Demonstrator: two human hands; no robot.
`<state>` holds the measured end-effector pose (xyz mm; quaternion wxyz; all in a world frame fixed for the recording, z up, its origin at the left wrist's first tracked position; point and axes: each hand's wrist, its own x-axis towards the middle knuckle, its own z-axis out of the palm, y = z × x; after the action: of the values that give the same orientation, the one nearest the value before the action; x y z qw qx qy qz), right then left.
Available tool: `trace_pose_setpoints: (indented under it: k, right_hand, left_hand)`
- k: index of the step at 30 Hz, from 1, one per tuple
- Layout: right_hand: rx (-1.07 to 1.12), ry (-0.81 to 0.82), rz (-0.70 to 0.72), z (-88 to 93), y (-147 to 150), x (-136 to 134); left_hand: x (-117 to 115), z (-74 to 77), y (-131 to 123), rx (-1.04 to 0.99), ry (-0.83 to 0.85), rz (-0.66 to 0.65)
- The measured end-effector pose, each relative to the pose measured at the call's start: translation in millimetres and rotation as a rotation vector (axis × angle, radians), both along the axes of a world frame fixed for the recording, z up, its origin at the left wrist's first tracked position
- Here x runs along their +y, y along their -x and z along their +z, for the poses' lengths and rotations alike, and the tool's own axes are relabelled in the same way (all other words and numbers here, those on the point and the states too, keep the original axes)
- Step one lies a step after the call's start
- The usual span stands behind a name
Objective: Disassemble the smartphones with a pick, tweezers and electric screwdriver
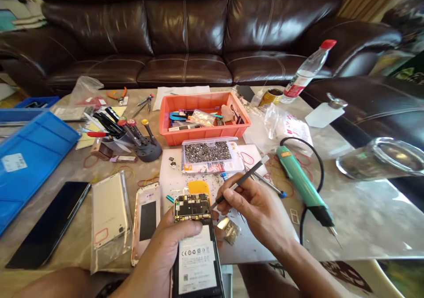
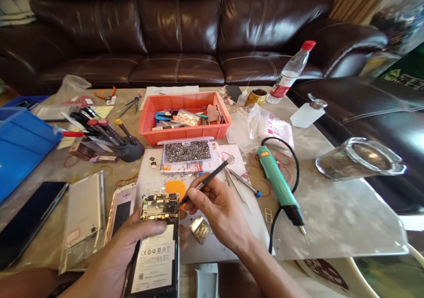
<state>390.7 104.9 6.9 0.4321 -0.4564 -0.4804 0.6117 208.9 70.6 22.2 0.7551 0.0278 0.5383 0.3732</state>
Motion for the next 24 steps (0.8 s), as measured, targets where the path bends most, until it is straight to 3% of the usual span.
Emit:
trace_pose_setpoints:
  k: [11, 19, 24]
  right_hand:
    - [-0.099, -0.136, 0.072, 0.9, -1.3, -2.9]
    - [-0.007, 0.051, 0.080, 0.4, 4.3, -0.4]
    - [0.011, 0.019, 0.066, 0.0, 3.8, -2.0]
  left_hand:
    - [3.2, 8.2, 0.9, 0.012, 0.021, -0.038]
    - [-1.8, 5.0, 1.7, -0.006, -0.033, -0.084]
    - [-1.9, 5.9, 1.2, -0.013, -0.027, -0.083]
